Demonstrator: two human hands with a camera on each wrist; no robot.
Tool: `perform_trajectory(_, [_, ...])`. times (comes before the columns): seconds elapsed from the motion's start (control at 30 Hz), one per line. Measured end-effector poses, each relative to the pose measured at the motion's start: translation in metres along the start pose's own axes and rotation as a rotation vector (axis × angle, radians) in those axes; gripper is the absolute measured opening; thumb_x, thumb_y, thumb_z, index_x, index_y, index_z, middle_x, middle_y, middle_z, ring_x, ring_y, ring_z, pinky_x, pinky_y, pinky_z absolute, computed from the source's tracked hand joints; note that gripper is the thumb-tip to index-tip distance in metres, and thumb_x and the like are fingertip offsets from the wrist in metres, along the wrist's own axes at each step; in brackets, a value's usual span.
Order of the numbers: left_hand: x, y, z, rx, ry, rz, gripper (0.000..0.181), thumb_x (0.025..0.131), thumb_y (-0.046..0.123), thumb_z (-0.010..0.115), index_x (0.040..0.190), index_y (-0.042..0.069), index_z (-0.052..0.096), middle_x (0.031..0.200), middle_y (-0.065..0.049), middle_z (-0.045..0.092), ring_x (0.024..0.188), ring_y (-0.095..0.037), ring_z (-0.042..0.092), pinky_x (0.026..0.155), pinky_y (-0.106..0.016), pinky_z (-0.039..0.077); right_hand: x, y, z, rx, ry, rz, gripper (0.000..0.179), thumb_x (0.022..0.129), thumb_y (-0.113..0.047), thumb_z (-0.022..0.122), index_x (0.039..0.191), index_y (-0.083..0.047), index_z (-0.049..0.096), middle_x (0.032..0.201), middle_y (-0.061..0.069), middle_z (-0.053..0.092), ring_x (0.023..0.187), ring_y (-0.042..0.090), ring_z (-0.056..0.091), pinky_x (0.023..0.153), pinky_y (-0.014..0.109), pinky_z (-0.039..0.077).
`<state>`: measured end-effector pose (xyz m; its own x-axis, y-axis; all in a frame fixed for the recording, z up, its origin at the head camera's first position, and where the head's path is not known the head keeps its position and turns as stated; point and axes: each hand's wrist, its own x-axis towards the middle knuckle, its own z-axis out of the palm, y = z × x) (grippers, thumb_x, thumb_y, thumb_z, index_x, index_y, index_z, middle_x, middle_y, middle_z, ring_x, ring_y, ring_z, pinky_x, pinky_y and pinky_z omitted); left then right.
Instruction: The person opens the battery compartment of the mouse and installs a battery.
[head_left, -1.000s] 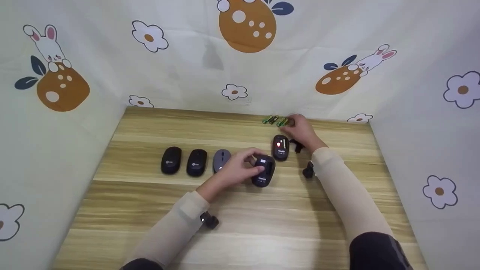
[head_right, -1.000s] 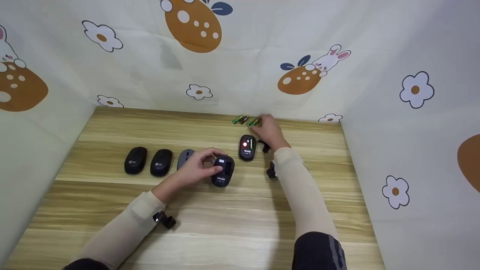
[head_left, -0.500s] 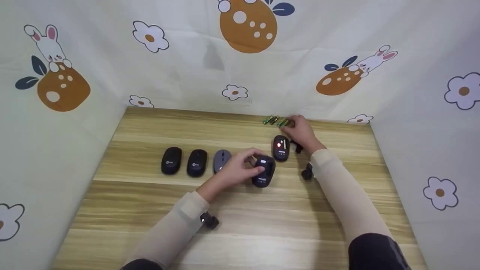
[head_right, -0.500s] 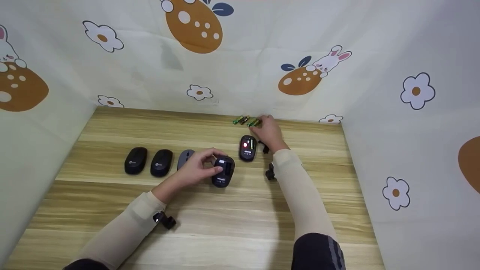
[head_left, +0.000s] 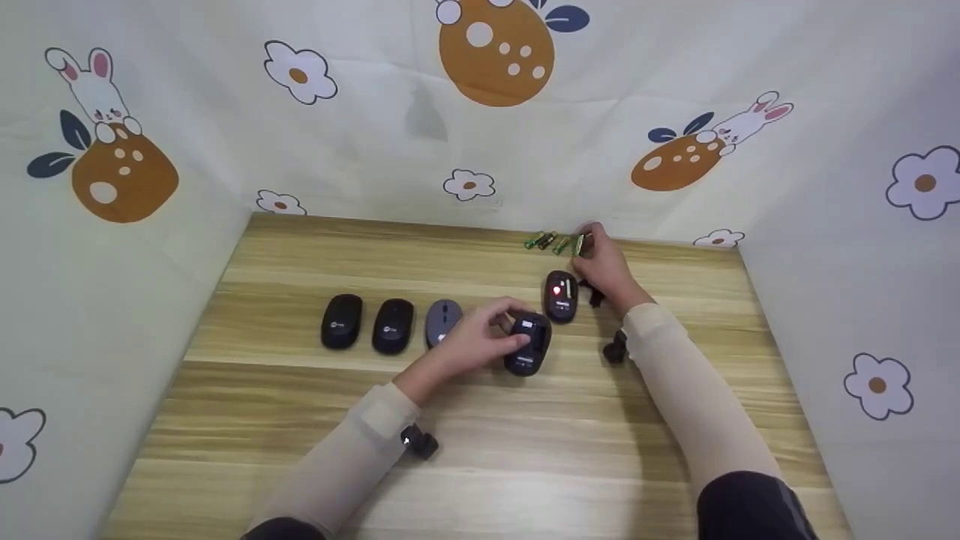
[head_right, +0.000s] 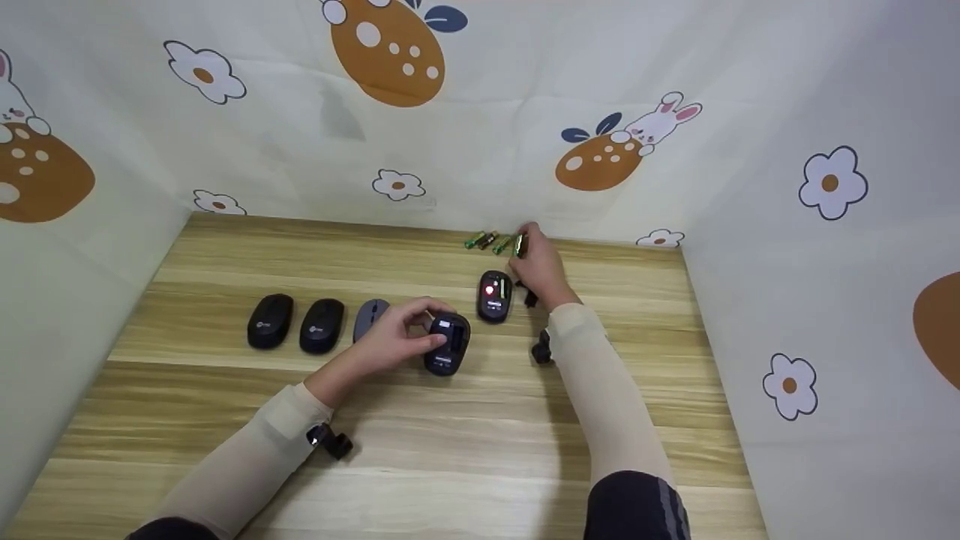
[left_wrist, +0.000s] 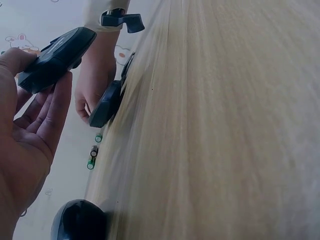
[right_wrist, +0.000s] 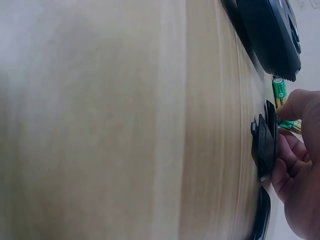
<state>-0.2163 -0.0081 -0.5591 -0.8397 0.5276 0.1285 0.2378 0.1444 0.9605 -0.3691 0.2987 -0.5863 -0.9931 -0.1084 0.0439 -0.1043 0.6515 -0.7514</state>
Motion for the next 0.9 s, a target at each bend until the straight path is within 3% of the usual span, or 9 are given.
perform_trajectory(0.2, [-0.001, 0.001, 0.0, -0.006, 0.005, -0.008, 0.041, 0.098, 0.013, 0.084, 0.138, 0.014, 0.073, 0.116, -0.001, 0.074, 0.097, -0.02, 0.069, 0.089, -0.038, 0.059, -0.002, 0.002, 0.0, -0.002, 0.023, -0.045, 0.054, 0.09, 0.007, 0.064, 0.141, -0.003, 0.051, 0.112, 0.018, 0.068, 0.087, 0.027, 0.063, 0.073, 0.035, 0.051])
perform_trajectory(0.5, [0.0, 0.0, 0.0, 0.002, 0.004, -0.018, 0.041, 0.099, 0.014, 0.083, 0.138, 0.015, 0.073, 0.114, -0.001, 0.075, 0.098, -0.019, 0.068, 0.09, -0.038, 0.058, -0.015, 0.001, -0.001, 0.077, 0.099, -0.092, 0.046, 0.098, 0.006, 0.062, 0.142, -0.003, 0.05, 0.101, 0.017, 0.068, 0.081, 0.025, 0.062, 0.066, 0.03, 0.049])
perform_trajectory(0.67, [0.001, -0.001, 0.0, -0.002, 0.004, -0.002, 0.041, 0.099, 0.014, 0.083, 0.139, 0.014, 0.073, 0.113, -0.001, 0.074, 0.097, -0.019, 0.067, 0.09, -0.038, 0.057, -0.022, -0.006, -0.003, 0.139, 0.122, -0.124, 0.04, 0.099, 0.005, 0.064, 0.138, 0.001, 0.055, 0.097, 0.013, 0.061, 0.083, 0.026, 0.059, 0.069, 0.031, 0.049])
perform_trajectory(0.9, [0.001, -0.001, -0.001, 0.002, 0.0, -0.006, 0.041, 0.099, 0.015, 0.083, 0.139, 0.013, 0.072, 0.116, -0.001, 0.074, 0.099, -0.02, 0.068, 0.092, -0.04, 0.058, -0.038, -0.025, -0.007, 0.245, 0.131, -0.136, 0.029, 0.101, 0.005, 0.069, 0.128, -0.002, 0.059, 0.104, 0.015, 0.063, 0.09, 0.025, 0.062, 0.078, 0.028, 0.052])
